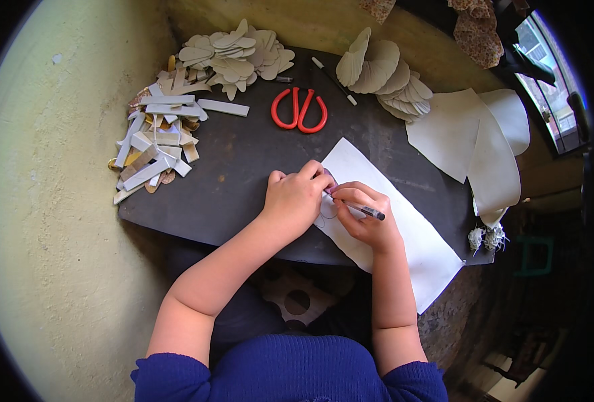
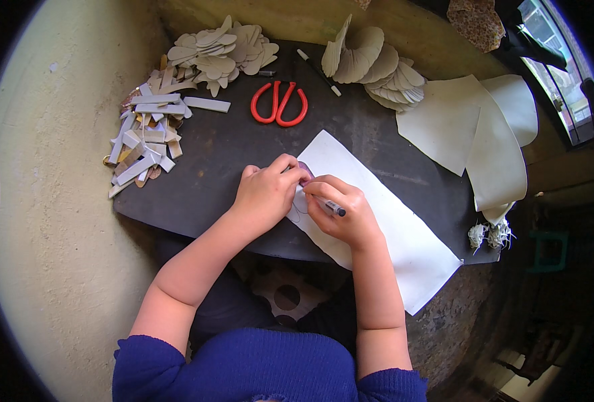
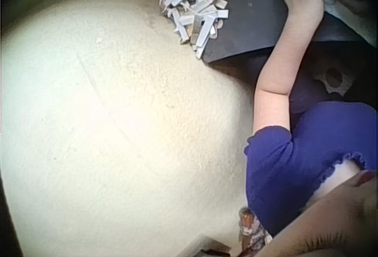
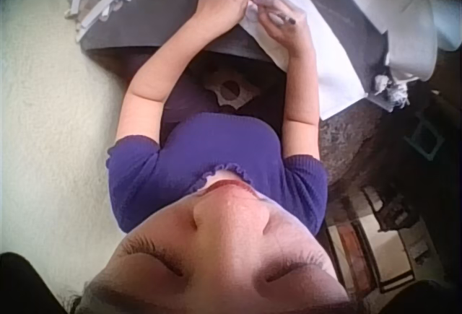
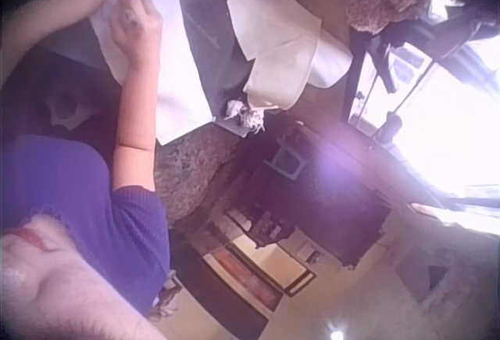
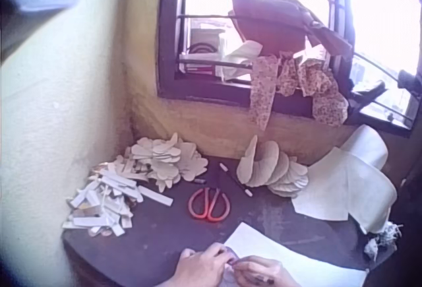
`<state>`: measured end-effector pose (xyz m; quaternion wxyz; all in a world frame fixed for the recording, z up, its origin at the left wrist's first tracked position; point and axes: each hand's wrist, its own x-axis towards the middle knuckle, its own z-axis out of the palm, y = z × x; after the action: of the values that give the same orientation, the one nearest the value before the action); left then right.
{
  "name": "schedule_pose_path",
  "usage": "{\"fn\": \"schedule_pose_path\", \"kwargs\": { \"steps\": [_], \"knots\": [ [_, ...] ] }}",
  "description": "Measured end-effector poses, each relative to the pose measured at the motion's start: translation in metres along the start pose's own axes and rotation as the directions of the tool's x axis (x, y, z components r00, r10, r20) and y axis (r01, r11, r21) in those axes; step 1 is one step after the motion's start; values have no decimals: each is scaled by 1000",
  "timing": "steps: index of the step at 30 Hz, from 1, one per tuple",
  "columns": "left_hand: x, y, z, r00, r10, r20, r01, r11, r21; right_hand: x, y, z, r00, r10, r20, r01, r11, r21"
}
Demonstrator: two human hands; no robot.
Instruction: The person uses a purple template and a pen to trace multiple curved shapes onto a white sheet of paper. The workspace contains piles of cut paper pieces and a pair of red scissors.
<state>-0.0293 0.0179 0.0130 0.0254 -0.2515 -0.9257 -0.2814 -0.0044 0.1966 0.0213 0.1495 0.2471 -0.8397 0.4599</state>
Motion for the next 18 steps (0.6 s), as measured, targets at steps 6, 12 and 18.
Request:
{"fn": "schedule_pose_path", "kwargs": {
  "steps": [6,12,18],
  "knots": [
    [0,-1,1,1000,0,-4,0,1000,0,0,0,0,999,-32,25,33,999,-32],
    [1,0,1,1000,-8,3,8,1000,2,1,0,-1,1000,-26,9,27,996,-84],
    [1,-1,3,1000,-5,-18,5,1000,4,0,3,-5,1000,-7,-21,5,996,-94]
  ]
}}
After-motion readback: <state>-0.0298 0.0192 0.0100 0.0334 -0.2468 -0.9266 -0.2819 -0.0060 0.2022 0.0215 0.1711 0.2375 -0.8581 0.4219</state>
